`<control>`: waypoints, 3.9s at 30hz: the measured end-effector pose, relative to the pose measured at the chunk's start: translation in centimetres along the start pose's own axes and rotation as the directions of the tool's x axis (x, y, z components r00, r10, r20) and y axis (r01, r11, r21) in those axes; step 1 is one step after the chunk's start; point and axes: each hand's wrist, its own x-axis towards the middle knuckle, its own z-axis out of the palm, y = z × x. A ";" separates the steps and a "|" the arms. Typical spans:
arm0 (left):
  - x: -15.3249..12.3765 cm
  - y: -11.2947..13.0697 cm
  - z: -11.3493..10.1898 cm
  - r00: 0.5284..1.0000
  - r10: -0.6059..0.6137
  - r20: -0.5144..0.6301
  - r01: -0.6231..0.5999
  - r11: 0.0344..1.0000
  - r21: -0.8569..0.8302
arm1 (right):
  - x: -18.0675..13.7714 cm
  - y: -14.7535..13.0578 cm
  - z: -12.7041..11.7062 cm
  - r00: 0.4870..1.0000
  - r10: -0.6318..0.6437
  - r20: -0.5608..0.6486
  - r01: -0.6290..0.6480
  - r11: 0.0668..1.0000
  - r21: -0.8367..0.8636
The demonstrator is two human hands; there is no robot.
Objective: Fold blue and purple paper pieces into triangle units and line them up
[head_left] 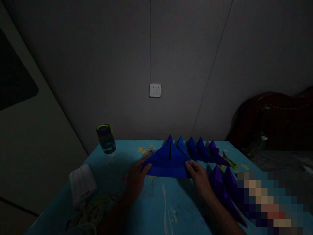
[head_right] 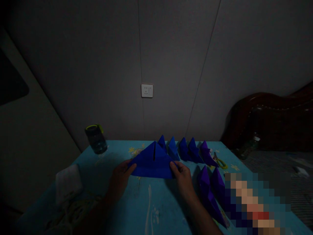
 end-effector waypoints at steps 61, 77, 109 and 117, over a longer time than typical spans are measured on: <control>-0.3 -1.4 -0.1 0.997 -0.071 0.030 0.076 0.971 -0.226 | -0.9 -0.8 0.8 0.988 -0.106 -0.111 0.109 0.994 0.024; -0.1 -1.2 -0.2 0.988 -0.019 -0.154 -0.009 0.984 -0.177 | -1.8 0.5 0.8 0.839 -0.536 0.098 0.529 0.759 -0.380; -0.9 -0.3 -1.4 0.905 0.421 -0.053 -0.350 0.810 0.471 | -1.6 -0.5 1.2 0.935 -0.347 -0.073 0.336 0.933 -0.131; -1.1 -0.8 -0.8 0.928 0.373 0.010 -0.343 0.841 0.419 | -1.5 -1.1 0.7 0.920 -0.353 -0.170 0.328 0.931 -0.157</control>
